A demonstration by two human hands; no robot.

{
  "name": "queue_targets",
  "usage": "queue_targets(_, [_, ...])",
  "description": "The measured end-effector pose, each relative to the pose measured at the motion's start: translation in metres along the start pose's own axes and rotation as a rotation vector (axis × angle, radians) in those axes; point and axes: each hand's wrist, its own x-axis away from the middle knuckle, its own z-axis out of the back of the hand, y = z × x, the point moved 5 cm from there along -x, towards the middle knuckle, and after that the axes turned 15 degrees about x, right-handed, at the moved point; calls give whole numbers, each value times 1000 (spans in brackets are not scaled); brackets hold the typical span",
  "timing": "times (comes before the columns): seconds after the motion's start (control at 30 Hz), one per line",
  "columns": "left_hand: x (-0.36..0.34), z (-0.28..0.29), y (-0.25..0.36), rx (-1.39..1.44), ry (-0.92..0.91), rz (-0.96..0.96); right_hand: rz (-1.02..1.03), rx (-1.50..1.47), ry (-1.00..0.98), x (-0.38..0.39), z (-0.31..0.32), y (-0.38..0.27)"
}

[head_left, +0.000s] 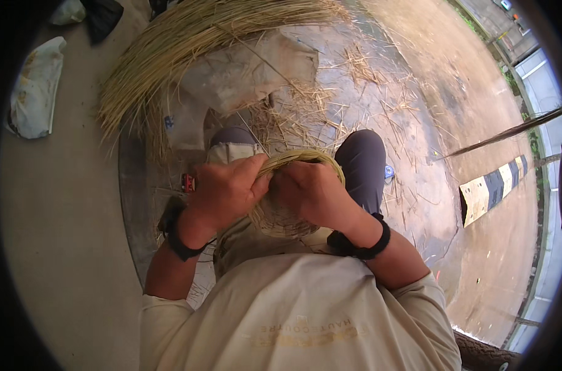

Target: The recorder is weaving a basket from dried straw using a needle.

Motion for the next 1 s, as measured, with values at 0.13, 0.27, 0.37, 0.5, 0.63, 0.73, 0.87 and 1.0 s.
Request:
queue_targets(0.13, [1, 8, -1, -55, 7, -111, 17, 107, 63, 3, 38, -19])
queue_targets(0.27, [-11, 2, 13, -84, -142, -185, 21, 155, 201, -26, 74, -17])
queue_targets(0.37, [-20, -5, 21, -121, -203, -245, 89, 117, -90, -52, 44, 5])
queue_targets(0.5, [-23, -5, 24, -136, -187, -256, 13, -30, -89, -66, 42, 13])
queue_targets(0.63, [-26, -5, 27, -76, -176, -230, -262, -402, -44, -70, 48, 31])
queue_targets(0.73, [-28, -6, 21, -60, -178, -237, -199, -650, -70, -59, 40, 23])
queue_targets(0.87, [-30, 1, 21, -31, -195, -218, -365, -1124, 16, -54, 46, 11])
queue_targets(1.0, [-35, 28, 17, -3, -239, -201, -346, -1474, 5, -45, 62, 28])
